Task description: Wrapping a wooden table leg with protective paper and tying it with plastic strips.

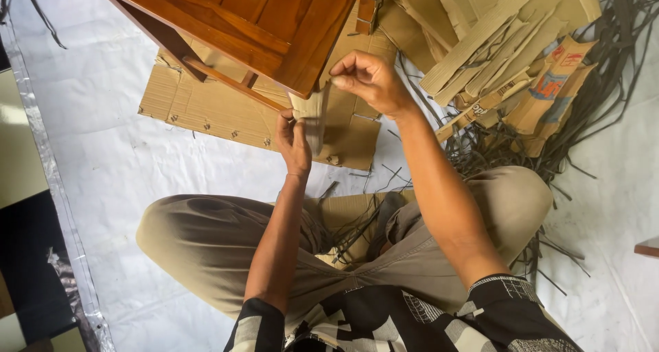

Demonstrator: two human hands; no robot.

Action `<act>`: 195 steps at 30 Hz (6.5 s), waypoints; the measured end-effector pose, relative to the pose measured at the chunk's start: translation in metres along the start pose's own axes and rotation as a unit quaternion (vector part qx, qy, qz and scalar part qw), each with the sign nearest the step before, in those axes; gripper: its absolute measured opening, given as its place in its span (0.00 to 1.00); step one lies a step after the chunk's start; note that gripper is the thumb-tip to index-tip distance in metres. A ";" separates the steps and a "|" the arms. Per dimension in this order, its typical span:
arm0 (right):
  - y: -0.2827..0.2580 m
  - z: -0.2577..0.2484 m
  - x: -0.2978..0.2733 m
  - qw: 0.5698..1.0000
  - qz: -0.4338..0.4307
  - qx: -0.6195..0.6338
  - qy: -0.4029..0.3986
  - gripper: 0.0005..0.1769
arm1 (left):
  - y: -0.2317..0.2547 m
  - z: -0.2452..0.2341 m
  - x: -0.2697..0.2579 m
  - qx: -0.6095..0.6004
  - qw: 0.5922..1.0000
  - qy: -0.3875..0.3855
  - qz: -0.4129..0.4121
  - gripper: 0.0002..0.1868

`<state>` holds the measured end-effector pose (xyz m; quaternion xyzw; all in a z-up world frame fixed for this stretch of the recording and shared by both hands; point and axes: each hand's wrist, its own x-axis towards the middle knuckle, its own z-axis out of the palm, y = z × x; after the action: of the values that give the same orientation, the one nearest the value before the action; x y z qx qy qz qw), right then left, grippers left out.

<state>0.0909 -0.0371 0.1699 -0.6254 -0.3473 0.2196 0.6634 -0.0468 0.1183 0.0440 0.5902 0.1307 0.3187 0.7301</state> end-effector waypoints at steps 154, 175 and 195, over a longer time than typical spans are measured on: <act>0.269 -0.050 -0.229 0.813 0.118 -0.465 0.331 0.26 | -0.168 0.074 -0.119 0.352 0.877 -0.261 -0.198 0.13; 0.234 0.011 -0.174 0.894 0.112 -0.382 0.205 0.21 | -0.154 0.062 -0.069 0.257 0.911 -0.094 -0.309 0.19; 0.134 0.043 -0.042 0.977 0.010 -0.073 0.198 0.14 | -0.053 0.019 -0.025 0.306 0.933 0.136 0.131 0.46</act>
<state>0.0504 -0.0224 0.0295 -0.7067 -0.2180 0.0724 0.6692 -0.0387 0.0825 -0.0055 0.7479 0.2413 0.4335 0.4410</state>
